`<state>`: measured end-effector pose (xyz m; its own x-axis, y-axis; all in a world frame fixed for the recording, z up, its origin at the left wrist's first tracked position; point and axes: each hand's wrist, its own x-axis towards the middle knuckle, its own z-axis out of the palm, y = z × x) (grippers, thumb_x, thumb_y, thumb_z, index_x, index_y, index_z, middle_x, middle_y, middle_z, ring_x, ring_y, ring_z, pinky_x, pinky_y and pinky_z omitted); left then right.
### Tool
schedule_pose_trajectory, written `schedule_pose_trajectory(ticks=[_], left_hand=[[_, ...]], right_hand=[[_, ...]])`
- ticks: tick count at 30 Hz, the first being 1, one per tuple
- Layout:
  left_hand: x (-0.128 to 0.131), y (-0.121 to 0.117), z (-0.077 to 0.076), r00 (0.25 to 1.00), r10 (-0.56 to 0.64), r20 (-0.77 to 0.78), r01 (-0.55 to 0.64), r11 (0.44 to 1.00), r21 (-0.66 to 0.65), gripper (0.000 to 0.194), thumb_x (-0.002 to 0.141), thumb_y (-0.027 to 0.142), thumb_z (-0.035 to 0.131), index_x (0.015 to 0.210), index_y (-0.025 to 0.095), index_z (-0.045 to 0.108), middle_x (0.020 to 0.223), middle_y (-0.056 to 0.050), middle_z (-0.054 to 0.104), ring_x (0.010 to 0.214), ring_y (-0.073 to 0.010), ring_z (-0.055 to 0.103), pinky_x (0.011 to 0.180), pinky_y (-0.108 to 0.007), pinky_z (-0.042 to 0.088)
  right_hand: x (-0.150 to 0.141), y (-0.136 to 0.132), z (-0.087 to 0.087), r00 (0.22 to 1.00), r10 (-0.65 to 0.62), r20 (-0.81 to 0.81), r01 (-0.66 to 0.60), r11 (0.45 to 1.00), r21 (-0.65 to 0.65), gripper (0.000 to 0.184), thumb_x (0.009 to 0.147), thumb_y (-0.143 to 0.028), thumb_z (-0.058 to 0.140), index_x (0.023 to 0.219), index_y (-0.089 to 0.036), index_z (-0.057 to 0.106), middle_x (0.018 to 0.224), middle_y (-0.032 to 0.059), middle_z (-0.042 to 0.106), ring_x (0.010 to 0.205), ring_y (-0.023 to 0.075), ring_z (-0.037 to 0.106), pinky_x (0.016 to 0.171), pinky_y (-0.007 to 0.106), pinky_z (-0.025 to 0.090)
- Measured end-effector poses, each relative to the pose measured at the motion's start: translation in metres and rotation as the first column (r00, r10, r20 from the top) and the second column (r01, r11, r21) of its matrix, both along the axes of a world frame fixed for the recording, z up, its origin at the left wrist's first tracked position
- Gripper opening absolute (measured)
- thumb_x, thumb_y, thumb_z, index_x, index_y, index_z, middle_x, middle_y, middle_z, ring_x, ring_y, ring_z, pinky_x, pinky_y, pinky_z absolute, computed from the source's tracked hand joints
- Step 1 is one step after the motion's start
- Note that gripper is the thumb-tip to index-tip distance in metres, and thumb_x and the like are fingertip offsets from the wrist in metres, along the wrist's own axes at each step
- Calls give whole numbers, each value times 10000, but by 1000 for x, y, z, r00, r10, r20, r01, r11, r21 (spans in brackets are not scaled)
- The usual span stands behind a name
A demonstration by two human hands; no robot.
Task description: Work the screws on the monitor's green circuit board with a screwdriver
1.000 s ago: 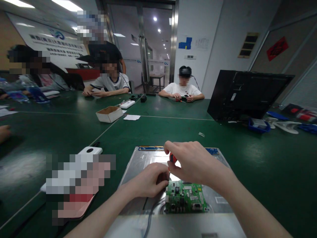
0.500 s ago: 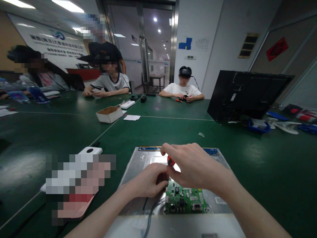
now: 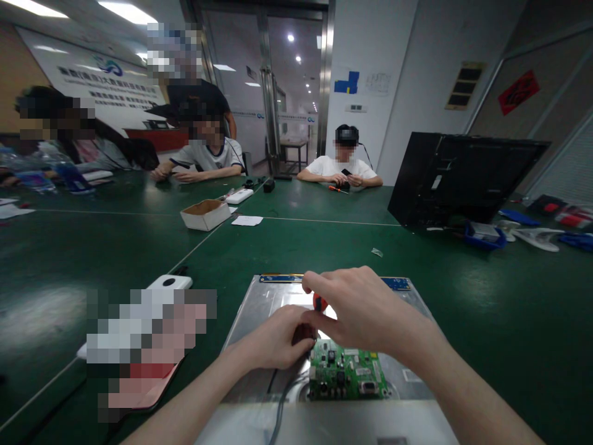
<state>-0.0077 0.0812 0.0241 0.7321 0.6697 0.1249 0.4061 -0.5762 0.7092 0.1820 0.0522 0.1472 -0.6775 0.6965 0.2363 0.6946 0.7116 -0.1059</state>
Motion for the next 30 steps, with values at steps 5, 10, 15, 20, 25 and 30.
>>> schedule_pose_trajectory(ticks=[5, 10, 15, 20, 25, 30], left_hand=[[0, 0, -1, 1000, 2, -8, -2, 999, 33, 63, 791, 134, 572, 834, 170, 599, 718, -12, 630, 661, -173, 561, 606, -260, 425], [-1, 0, -2, 1000, -1, 0, 1, 999, 43, 39, 807, 154, 576, 823, 165, 611, 737, -25, 644, 692, -183, 576, 625, -265, 442], [-2, -1, -1, 999, 21, -24, -19, 999, 45, 79, 806, 158, 591, 878, 175, 621, 770, -29, 657, 726, -197, 590, 648, -275, 461], [-2, -2, -4, 999, 39, -29, -37, 997, 68, 46, 822, 186, 596, 858, 170, 619, 766, -36, 655, 741, -205, 587, 655, -281, 463], [-3, -2, -5, 998, 50, -26, -48, 996, 71, 31, 836, 198, 593, 834, 172, 610, 779, -35, 657, 742, -201, 588, 662, -278, 457], [-4, -1, -5, 999, 35, -17, -34, 998, 62, 35, 839, 202, 597, 824, 172, 607, 766, -34, 651, 728, -197, 583, 649, -273, 448]], right_hand=[[0, 0, 0, 1000, -13, 15, 13, 1000, -17, 62, 898, -241, 581, 945, -208, 558, 812, -3, 707, 622, 134, 582, 503, 286, 197], [0, -1, 1, 1000, -6, 9, 6, 999, -37, 148, 858, -248, 615, 982, -194, 556, 876, 16, 718, 655, 139, 604, 507, 279, 201], [0, 0, 0, 999, -27, 26, 28, 1000, -7, 89, 923, -288, 598, 937, -210, 559, 794, -3, 724, 620, 134, 605, 505, 274, 194], [-1, 0, -1, 999, -30, 21, 30, 999, -11, 104, 883, -206, 564, 985, -199, 546, 835, 9, 731, 623, 123, 603, 505, 274, 198], [0, 0, -1, 1000, -24, 15, 24, 1000, -9, 109, 877, -209, 546, 985, -194, 542, 839, 16, 727, 619, 127, 597, 505, 276, 198], [0, 0, 0, 999, -29, 16, 29, 1000, -11, 104, 879, -209, 542, 981, -192, 551, 836, 17, 727, 609, 123, 585, 506, 278, 193]])
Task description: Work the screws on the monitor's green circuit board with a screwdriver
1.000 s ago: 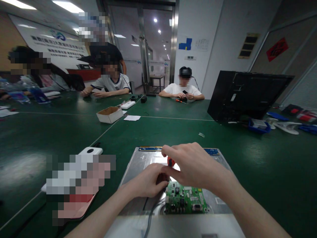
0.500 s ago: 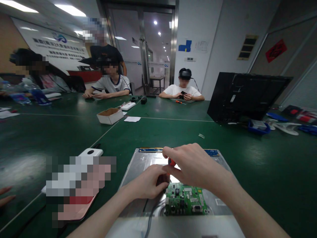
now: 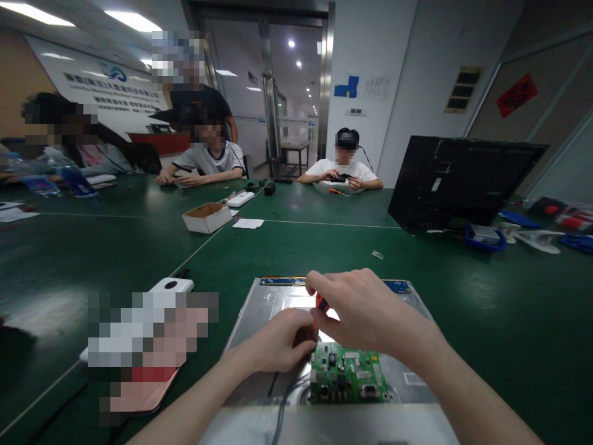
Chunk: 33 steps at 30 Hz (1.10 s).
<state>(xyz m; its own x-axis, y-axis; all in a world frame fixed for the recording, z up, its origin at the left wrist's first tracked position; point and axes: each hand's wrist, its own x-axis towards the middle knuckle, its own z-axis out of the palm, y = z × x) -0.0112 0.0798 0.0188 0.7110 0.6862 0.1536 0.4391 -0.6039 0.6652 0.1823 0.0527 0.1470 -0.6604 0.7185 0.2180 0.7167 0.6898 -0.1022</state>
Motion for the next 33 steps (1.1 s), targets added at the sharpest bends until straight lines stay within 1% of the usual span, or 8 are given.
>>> schedule_pose_trajectory(ticks=[5, 10, 14, 17, 23, 26, 30, 33], left_hand=[[1, 0, 0, 1000, 6, -11, -6, 1000, -10, 18, 825, 180, 589, 825, 171, 604, 776, -34, 655, 734, -199, 585, 653, -277, 447], [2, 2, 0, 999, -36, 1, 36, 999, -40, 60, 800, 119, 561, 823, 171, 580, 745, -14, 637, 655, -167, 568, 594, -253, 418], [1, 3, -1, 999, -47, 9, 48, 998, -45, 66, 792, 107, 554, 810, 169, 570, 731, -9, 626, 640, -157, 558, 579, -244, 403], [1, 4, -3, 999, -38, 10, 38, 998, -56, 43, 800, 125, 566, 790, 166, 566, 707, -3, 614, 629, -152, 546, 571, -239, 398], [-1, 3, -5, 1000, -17, -16, 16, 997, -73, 44, 816, 139, 570, 838, 162, 601, 752, -13, 642, 654, -159, 570, 593, -244, 416], [-1, 2, -3, 1000, -14, -14, 13, 997, -75, 51, 817, 138, 564, 842, 163, 601, 755, -12, 639, 655, -161, 574, 591, -244, 416], [0, 3, -1, 1000, -30, 0, 30, 996, -79, 77, 786, 127, 566, 846, 165, 594, 747, -6, 631, 651, -160, 571, 586, -241, 416], [0, 1, 1, 1000, 1, -18, -3, 997, -73, 96, 757, 123, 568, 837, 166, 596, 761, -10, 637, 660, -161, 567, 592, -244, 416]], right_hand=[[-2, 0, 1, 1000, -4, 8, 4, 1000, -14, 114, 878, -211, 554, 988, -185, 563, 849, 21, 734, 622, 131, 598, 505, 280, 191], [-2, 0, 0, 999, -30, 22, 30, 1000, -2, 87, 904, -246, 564, 973, -195, 576, 811, 15, 734, 614, 138, 597, 507, 280, 191], [1, 0, 0, 1000, 0, -8, -1, 1000, -14, 103, 882, -250, 585, 964, -190, 570, 852, 14, 725, 633, 143, 593, 505, 280, 203], [2, -1, 1, 999, 36, -15, -37, 999, -37, 132, 850, -212, 582, 978, -185, 563, 887, 21, 712, 643, 135, 583, 507, 279, 210], [-1, 1, 0, 1000, -2, 11, 2, 1000, -5, 111, 847, -183, 555, 957, -186, 565, 839, 11, 705, 605, 134, 562, 495, 279, 187], [-1, 2, -1, 1000, 4, 3, -4, 1000, -1, 101, 856, -184, 557, 956, -189, 564, 829, 7, 701, 603, 132, 562, 492, 273, 196], [1, 1, 2, 1000, 23, -8, -23, 1000, 3, 81, 872, -188, 561, 953, -193, 560, 826, 1, 696, 600, 125, 557, 495, 267, 212], [4, 1, 5, 1000, 13, -16, -13, 1000, -6, 71, 878, -192, 570, 949, -195, 562, 836, 3, 702, 622, 129, 575, 507, 265, 224]])
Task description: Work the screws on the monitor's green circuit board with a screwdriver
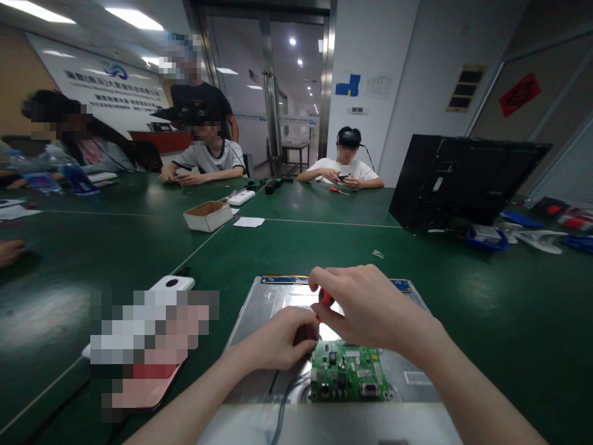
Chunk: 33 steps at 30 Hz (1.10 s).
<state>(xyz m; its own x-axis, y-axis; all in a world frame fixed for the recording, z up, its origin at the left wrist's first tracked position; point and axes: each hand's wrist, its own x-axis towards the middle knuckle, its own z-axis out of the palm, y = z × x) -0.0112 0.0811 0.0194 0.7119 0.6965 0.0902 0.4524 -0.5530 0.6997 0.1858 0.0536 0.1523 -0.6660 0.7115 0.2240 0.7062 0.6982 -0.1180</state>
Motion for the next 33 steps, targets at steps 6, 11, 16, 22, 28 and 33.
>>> schedule_pose_trajectory(ticks=[6, 11, 16, 22, 28, 33], left_hand=[[1, -3, 6, 1000, 19, 16, -19, 999, 47, 119, 734, 109, 550, 830, 168, 590, 714, 11, 585, 618, -142, 517, 567, -236, 381], [1, 2, 8, 978, 200, 63, -209, 961, 181, 185, 732, 64, 511, 843, 179, 606, 789, -10, 625, 734, -179, 563, 682, -284, 415], [2, 7, 7, 955, 289, 61, -296, 930, 220, 189, 789, 109, 557, 934, 188, 650, 953, -57, 662, 919, -236, 584, 819, -355, 439], [5, 7, 7, 968, 242, -70, -222, 951, 216, 61, 799, 142, 655, 844, 182, 668, 892, -46, 669, 890, -239, 596, 812, -352, 424], [7, 5, 6, 961, 253, -108, -220, 943, 249, 72, 808, 127, 588, 772, 187, 608, 815, -23, 654, 784, -204, 580, 728, -311, 411], [5, 1, 11, 958, 250, -137, -204, 936, 286, 103, 799, 123, 507, 782, 186, 586, 812, -35, 644, 762, -204, 567, 703, -308, 414]], right_hand=[[7, 2, 2, 999, -41, -17, 40, 999, -13, 103, 872, -209, 596, 971, -201, 569, 851, 1, 722, 665, 149, 613, 534, 263, 236], [13, 5, 5, 997, -70, -29, 71, 997, 18, 124, 880, -229, 603, 997, -204, 568, 864, 3, 727, 679, 151, 620, 550, 266, 247], [15, 6, 7, 996, -87, -10, 88, 995, 45, 117, 887, -249, 613, 984, -200, 568, 865, 10, 730, 675, 158, 625, 549, 268, 242], [14, 5, 7, 997, -73, -26, 73, 997, 34, 120, 883, -236, 624, 983, -200, 567, 864, 1, 729, 679, 157, 625, 550, 263, 243], [13, 4, 6, 997, -74, -11, 74, 997, 26, 113, 876, -225, 629, 971, -201, 572, 858, -2, 726, 680, 158, 626, 552, 263, 243], [16, 3, 10, 997, -71, -13, 72, 997, 29, 108, 885, -225, 619, 981, -202, 573, 866, 3, 726, 693, 159, 627, 560, 267, 253]])
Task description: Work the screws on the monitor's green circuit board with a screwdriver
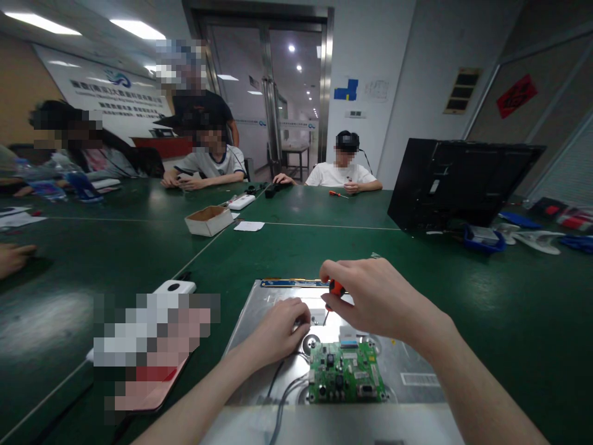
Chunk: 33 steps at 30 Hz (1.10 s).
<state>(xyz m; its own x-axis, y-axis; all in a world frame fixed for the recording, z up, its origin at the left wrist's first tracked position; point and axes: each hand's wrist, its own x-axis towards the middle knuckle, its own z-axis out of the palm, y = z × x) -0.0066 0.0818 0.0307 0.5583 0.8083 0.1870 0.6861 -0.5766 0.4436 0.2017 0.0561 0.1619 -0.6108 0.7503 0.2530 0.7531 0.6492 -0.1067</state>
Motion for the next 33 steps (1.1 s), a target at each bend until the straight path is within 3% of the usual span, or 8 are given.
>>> schedule_pose_trajectory(ticks=[8, 12, 22, 29, 33], left_hand=[[-12, -11, 13, 978, 18, -209, -19, 1000, -3, 132, 838, 119, 469, 768, 187, 559, 809, -60, 644, 723, -216, 573, 633, -296, 381], [-21, -23, 16, 972, 46, -229, -49, 999, -8, 150, 882, 143, 436, 783, 190, 540, 834, -79, 650, 757, -241, 586, 658, -317, 399], [-22, -67, 3, 989, 137, 63, -132, 988, -77, 159, 865, 122, 429, 876, 211, 561, 838, -50, 651, 755, -211, 610, 667, -291, 445], [-8, -87, -12, 983, 87, 164, -52, 977, -206, 140, 868, 136, 494, 905, 225, 595, 887, -36, 668, 753, -186, 620, 642, -256, 464], [-1, -85, -12, 986, 28, 163, 4, 982, -188, 188, 852, 91, 489, 919, 217, 611, 936, -53, 678, 829, -198, 624, 689, -262, 472]], right_hand=[[3, 1, 2, 999, -35, 0, 35, 999, 11, 80, 891, -237, 610, 958, -210, 574, 847, 2, 726, 675, 155, 624, 560, 270, 255], [4, 0, 2, 999, -33, 7, 33, 999, 21, 80, 892, -245, 607, 956, -211, 574, 852, 3, 726, 674, 153, 624, 560, 274, 258], [2, 0, 2, 1000, -27, 15, 27, 1000, -9, 71, 900, -250, 594, 957, -211, 576, 857, 10, 733, 696, 171, 649, 562, 286, 296], [2, 1, 0, 999, -35, 6, 35, 999, 13, 78, 893, -236, 607, 963, -210, 584, 850, 6, 727, 689, 160, 638, 570, 275, 306], [2, 1, 0, 999, -31, 11, 31, 999, 12, 62, 891, -230, 602, 944, -207, 579, 828, 4, 720, 665, 151, 625, 562, 272, 295]])
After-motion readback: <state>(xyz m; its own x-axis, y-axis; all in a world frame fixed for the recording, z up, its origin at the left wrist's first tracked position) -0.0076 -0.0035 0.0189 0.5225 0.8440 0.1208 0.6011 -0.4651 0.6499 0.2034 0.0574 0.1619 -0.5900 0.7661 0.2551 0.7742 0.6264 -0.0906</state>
